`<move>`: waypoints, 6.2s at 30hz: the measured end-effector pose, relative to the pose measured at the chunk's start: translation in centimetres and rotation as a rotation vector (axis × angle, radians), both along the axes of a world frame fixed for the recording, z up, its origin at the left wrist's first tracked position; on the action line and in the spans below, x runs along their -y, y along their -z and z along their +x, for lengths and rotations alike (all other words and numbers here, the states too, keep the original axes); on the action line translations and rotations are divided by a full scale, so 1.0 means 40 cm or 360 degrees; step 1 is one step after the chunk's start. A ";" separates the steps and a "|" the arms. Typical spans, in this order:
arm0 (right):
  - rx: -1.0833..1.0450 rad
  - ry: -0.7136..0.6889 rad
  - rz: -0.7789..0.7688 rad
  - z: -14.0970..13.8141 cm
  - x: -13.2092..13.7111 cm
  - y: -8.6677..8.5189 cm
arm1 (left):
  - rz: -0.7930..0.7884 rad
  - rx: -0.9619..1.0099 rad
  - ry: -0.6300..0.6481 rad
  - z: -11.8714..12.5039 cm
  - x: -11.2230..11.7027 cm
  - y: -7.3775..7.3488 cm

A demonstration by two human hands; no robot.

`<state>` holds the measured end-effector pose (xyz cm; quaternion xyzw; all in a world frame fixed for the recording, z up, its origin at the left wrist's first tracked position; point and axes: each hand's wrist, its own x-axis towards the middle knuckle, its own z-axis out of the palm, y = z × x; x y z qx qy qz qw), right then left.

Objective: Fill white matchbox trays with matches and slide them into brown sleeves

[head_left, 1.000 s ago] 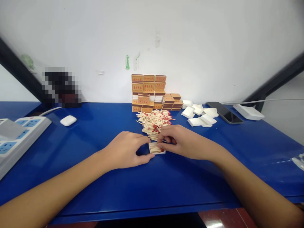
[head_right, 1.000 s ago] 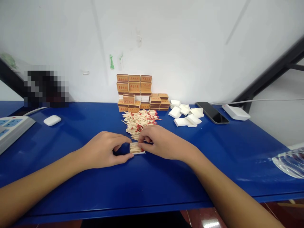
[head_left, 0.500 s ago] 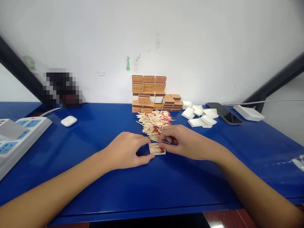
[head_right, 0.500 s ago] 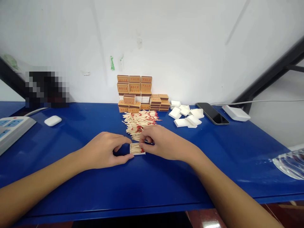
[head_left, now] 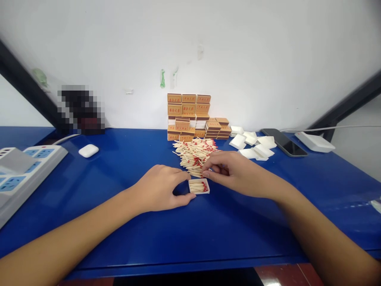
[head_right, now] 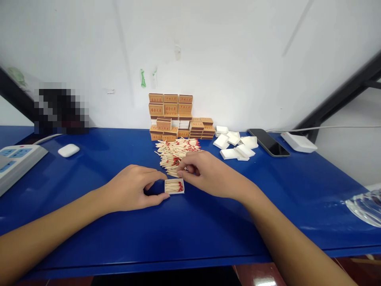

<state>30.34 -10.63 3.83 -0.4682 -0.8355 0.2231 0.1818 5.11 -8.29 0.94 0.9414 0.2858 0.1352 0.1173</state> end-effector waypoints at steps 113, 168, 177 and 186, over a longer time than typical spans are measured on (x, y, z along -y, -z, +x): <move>0.0194 -0.0174 -0.0110 -0.020 0.017 0.028 | -0.0068 -0.0004 0.0094 0.002 0.002 -0.001; 0.0229 -0.0135 -0.0112 -0.007 0.032 -0.001 | -0.0059 -0.0056 0.0060 0.003 0.000 -0.004; 0.0111 -0.0115 -0.0066 -0.025 0.030 -0.010 | -0.0043 -0.0072 0.0065 0.004 0.002 -0.007; 0.0107 -0.0166 -0.0090 -0.021 0.030 -0.002 | 0.0021 -0.0040 0.0063 -0.001 -0.003 -0.004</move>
